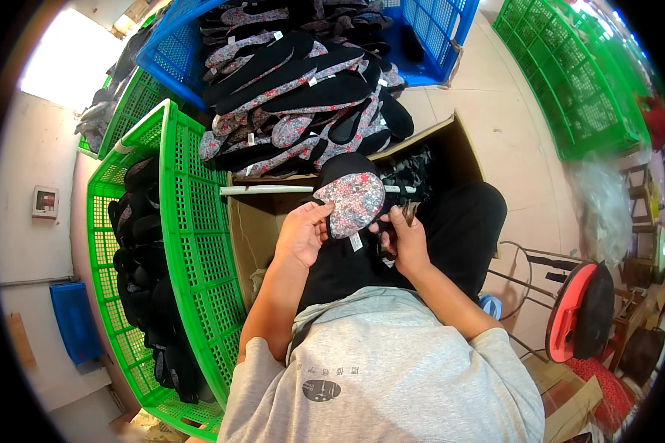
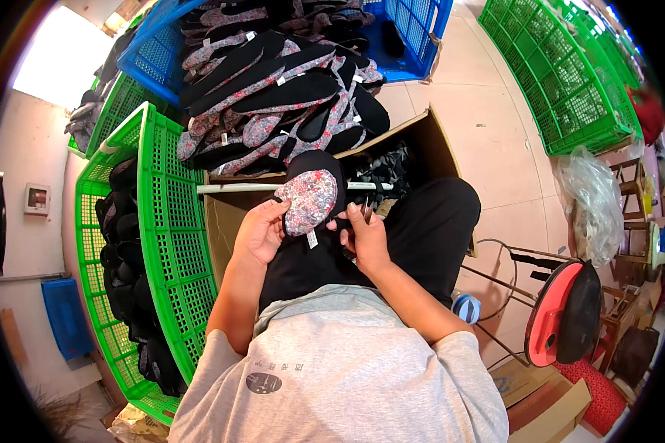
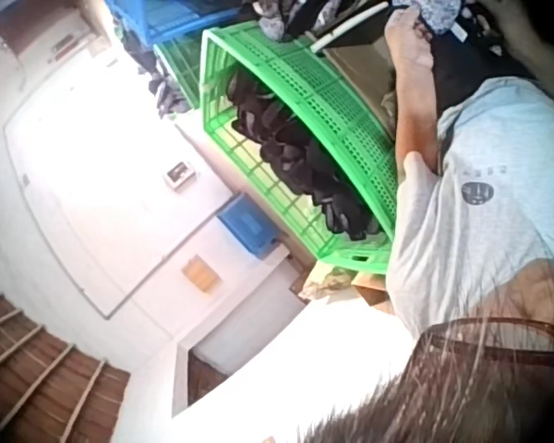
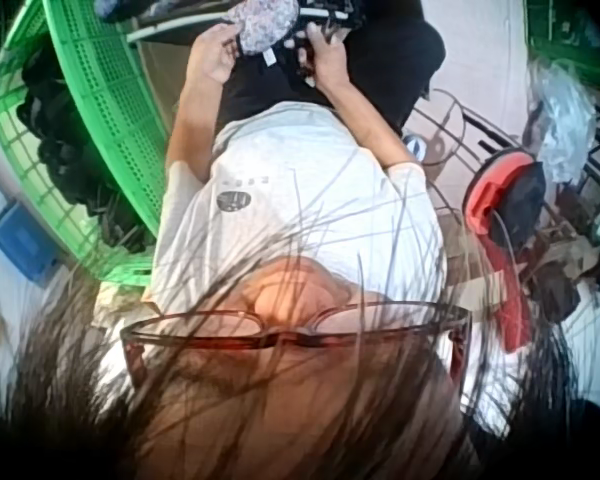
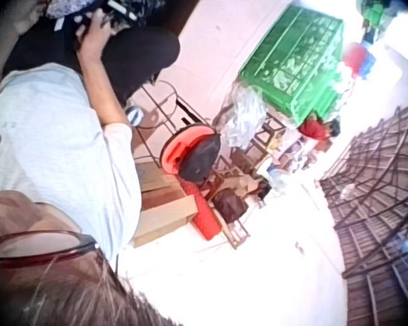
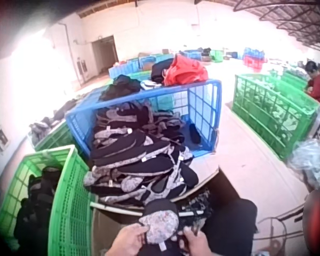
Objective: The person sits on the floor surrounded by crates of footwear and manually assembles slippers. They pick up a slipper sole and a fabric upper, align the edges, and press them together to attach the upper to the sole. The person repeats this process for multiple units, placing the finished slippers into a green crate.
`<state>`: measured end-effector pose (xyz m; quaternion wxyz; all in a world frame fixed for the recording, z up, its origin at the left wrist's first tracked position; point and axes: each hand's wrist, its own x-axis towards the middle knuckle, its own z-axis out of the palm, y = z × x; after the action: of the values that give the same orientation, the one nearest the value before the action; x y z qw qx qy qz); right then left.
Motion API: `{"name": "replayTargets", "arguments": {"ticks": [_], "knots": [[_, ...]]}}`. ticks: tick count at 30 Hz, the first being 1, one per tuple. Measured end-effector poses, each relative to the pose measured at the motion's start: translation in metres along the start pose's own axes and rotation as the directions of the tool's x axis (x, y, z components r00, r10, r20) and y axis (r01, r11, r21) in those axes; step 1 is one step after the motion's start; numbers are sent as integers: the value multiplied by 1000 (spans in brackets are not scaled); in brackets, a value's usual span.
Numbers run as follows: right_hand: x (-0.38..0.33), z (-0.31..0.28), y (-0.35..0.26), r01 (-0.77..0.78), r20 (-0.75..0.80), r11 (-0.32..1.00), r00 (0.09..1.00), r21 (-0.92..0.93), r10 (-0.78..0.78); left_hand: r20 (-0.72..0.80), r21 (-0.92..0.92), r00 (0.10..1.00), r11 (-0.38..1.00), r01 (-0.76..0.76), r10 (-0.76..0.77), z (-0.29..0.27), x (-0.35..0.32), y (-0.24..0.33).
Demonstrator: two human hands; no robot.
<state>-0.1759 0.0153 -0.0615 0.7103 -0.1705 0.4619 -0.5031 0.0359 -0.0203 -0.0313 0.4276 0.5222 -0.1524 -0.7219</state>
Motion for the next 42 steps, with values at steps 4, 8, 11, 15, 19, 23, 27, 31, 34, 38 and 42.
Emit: {"name": "replayTargets", "arguments": {"ticks": [4, 8, 11, 15, 19, 23, 27, 31, 34, 38, 42], "knots": [[-2, -2, 3, -27, 33, 999, 999, -27, 28, 80, -154, 993, 983, 97, -85, -23, 14, 4], [-1, -4, 3, -25, 23, 999, 999, -31, 25, 37, -197, 993, 973, 117, -112, -18, 11, 9], [-1, -4, -1, -19, 26, 999, 999, -38, 20, -15, -199, 996, 977, 81, -85, -13, 10, 9], [-5, -7, -23, 150, 123, 988, 982, -42, -144, -100, 200, 908, 902, -382, 407, 20, -25, 2], [-4, -16, -53, 301, 245, 953, 926, -29, -286, 54, 577, 712, 560, -594, 700, 48, -41, -2], [-11, -13, -81, 492, 240, 850, 862, -187, -446, 290, 594, 656, 407, -694, 697, 78, -34, -14], [-21, -29, -102, 623, 153, 741, 782, -252, -605, 382, 196, 716, 706, -681, 584, 107, -8, -40], [-38, -46, -117, 606, 127, 701, 783, -376, -609, 507, -189, 775, 926, -327, 377, 132, -10, -55], [-50, -38, -120, 509, 176, 665, 847, -546, -502, 410, -238, 889, 965, -112, 204, 130, -12, -64], [-52, -22, -101, 511, 275, 497, 837, -701, -473, 247, -302, 968, 953, 24, 54, 108, -29, -69], [-55, -5, -87, 541, 410, 449, 838, -711, -359, 157, -283, 983, 949, 137, -96, 74, -42, -54]]}}
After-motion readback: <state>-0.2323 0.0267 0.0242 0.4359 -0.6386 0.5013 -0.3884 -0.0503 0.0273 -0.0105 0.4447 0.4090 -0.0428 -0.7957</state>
